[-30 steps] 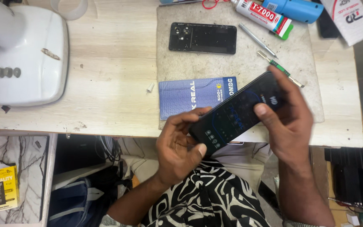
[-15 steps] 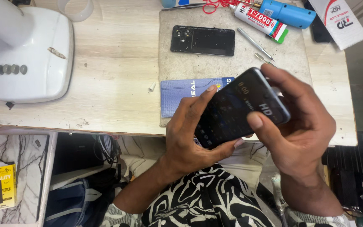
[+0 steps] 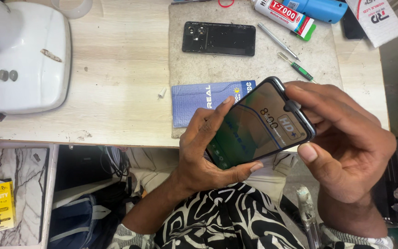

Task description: The person reassembles a disassembled smartphone at a repair bench, pressing the frame and back cover together by hand and testing the power button until the screen turns on. They then use tweezers to work on the phone's exposed internal components on the mat.

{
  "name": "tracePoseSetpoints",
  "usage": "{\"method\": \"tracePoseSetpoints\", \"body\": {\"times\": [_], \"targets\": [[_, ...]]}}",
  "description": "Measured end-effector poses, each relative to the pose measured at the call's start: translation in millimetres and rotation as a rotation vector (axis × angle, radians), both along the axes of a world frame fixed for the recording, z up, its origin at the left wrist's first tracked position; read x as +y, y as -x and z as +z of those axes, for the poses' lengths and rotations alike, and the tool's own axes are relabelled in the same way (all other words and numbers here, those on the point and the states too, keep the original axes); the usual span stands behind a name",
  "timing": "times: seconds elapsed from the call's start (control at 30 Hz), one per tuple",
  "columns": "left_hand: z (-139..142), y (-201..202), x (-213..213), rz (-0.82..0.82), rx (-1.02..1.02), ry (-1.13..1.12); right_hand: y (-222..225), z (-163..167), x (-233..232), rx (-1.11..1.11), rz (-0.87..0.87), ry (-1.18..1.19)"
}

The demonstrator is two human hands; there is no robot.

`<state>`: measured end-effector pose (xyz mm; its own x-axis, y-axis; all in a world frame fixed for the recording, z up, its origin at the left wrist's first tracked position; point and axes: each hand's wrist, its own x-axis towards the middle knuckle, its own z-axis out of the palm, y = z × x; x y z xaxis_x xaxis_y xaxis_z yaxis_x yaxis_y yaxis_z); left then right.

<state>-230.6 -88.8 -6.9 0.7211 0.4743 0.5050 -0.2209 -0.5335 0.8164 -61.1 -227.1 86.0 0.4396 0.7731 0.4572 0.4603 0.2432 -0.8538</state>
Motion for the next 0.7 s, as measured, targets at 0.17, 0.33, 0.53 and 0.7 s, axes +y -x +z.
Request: {"method": "tracePoseSetpoints", "body": {"times": [0.17,0.33,0.53,0.7], "targets": [[-2,0,1,-0.007,-0.009,-0.006,8,7,-2,-0.018,-0.051,0.039],[-4,1,2,-0.003,-0.039,-0.027,10,13,-2,-0.061,-0.048,0.057],[-6,-1,4,0.023,-0.045,-0.071,11,12,-1,-0.080,-0.064,0.058],[-5,1,7,0.007,-0.033,-0.072,12,9,1,-0.066,-0.066,0.047]]}}
